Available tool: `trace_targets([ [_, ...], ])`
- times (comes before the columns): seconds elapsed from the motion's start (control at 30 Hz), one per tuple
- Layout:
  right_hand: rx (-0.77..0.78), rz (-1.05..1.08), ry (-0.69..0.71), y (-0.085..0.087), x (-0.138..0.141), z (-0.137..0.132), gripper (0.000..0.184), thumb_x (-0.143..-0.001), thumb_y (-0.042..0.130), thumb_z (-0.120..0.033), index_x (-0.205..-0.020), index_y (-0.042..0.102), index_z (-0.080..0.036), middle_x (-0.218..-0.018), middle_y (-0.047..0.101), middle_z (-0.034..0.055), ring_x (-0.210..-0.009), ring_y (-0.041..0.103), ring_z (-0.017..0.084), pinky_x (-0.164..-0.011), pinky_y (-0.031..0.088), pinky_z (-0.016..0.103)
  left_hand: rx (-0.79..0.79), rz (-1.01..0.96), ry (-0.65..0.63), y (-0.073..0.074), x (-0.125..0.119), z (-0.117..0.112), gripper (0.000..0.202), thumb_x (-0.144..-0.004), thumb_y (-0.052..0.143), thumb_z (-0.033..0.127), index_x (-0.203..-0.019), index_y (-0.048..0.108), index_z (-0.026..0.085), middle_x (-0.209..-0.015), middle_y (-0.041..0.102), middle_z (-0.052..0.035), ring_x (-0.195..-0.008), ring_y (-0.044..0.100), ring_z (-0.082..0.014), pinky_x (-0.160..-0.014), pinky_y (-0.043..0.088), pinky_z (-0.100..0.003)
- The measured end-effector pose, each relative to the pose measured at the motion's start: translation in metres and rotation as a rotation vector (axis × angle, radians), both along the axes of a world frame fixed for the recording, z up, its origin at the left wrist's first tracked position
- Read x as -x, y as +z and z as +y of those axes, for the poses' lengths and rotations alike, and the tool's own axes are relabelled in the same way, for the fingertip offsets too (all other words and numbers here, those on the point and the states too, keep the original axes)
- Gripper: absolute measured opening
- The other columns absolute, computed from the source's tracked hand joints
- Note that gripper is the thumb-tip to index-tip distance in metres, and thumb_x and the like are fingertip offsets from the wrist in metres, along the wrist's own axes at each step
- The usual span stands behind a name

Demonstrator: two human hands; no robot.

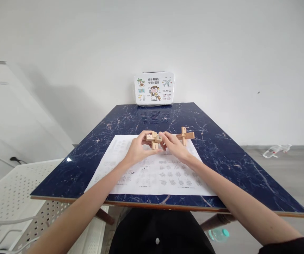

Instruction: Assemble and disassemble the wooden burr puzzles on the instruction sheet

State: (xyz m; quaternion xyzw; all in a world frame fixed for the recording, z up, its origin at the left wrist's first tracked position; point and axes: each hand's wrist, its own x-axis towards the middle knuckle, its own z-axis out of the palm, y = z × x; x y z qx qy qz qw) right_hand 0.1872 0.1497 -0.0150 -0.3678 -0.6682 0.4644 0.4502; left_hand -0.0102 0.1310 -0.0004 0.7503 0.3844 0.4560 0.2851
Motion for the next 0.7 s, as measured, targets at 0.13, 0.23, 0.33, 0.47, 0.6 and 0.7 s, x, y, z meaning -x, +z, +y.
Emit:
trace_targets([
  [0.13,-0.022,0.052,0.026,-0.0013,0.0008,-0.0004,0.053,-0.095,0.055,-0.075,-0.084,0.052,-0.024,-0.064,0.057,-0.0031,-0.055,0.052,0.014,-0.056,0.043,0.029,-0.003,0.025,-0.005,-0.001,-0.0011,-0.0014,0.064,-0.071,0.094,0.038,-0.124,0.062,0.023,-0.119,0.074,-0.0085,-0.103,0.074,-0.0251,-0.093,0.061,-0.04],
  [0.23,-0.049,0.101,0.009,-0.0027,0.0015,-0.0013,0.053,-0.094,0.059,-0.074,-0.08,0.048,-0.024,-0.064,0.059,-0.0024,-0.053,0.049,0.013,-0.053,0.04,0.028,0.009,0.02,0.0,-0.0017,-0.0015,-0.0019,0.064,-0.071,0.094,0.038,-0.124,0.062,0.023,-0.117,0.074,-0.008,-0.102,0.074,-0.0249,-0.092,0.061,-0.041],
  [0.33,-0.08,0.114,-0.037,-0.0042,0.0033,-0.0026,0.053,-0.093,0.06,-0.074,-0.079,0.047,-0.025,-0.062,0.059,-0.0024,-0.053,0.047,0.013,-0.053,0.038,0.028,0.028,0.004,0.0,-0.0018,-0.0025,-0.0029,0.063,-0.071,0.095,0.038,-0.123,0.062,0.022,-0.115,0.074,-0.0079,-0.101,0.074,-0.0243,-0.092,0.061,-0.041],
  [0.47,-0.091,0.128,-0.075,-0.0049,0.0061,-0.0035,0.052,-0.092,0.061,-0.074,-0.079,0.048,-0.025,-0.061,0.058,-0.0025,-0.053,0.048,0.013,-0.053,0.039,0.029,0.02,-0.01,0.009,-0.0011,-0.0044,-0.0038,0.063,-0.07,0.095,0.038,-0.121,0.063,0.022,-0.118,0.073,-0.0085,-0.101,0.073,-0.0241,-0.091,0.061,-0.04],
  [0.6,-0.001,0.132,-0.075,-0.0039,0.008,-0.0041,0.052,-0.094,0.055,-0.077,-0.089,0.055,-0.025,-0.067,0.06,-0.0015,-0.058,0.056,0.016,-0.056,0.046,0.029,-0.038,0.006,0.054,-0.0025,-0.0046,-0.002,0.062,-0.071,0.094,0.037,-0.122,0.062,0.022,-0.117,0.073,-0.0078,-0.099,0.073,-0.0233,-0.092,0.061,-0.04],
  [0.7,0.092,0.124,-0.042,-0.0016,0.008,-0.0062,0.055,-0.097,0.046,-0.077,-0.099,0.06,-0.023,-0.078,0.064,0.0024,-0.068,0.064,0.019,-0.059,0.052,0.03,-0.111,0.048,0.114,-0.005,-0.003,0.0003,0.063,-0.073,0.092,0.04,-0.125,0.061,0.023,-0.119,0.072,-0.0079,-0.101,0.072,-0.0243,-0.093,0.06,-0.041],
])
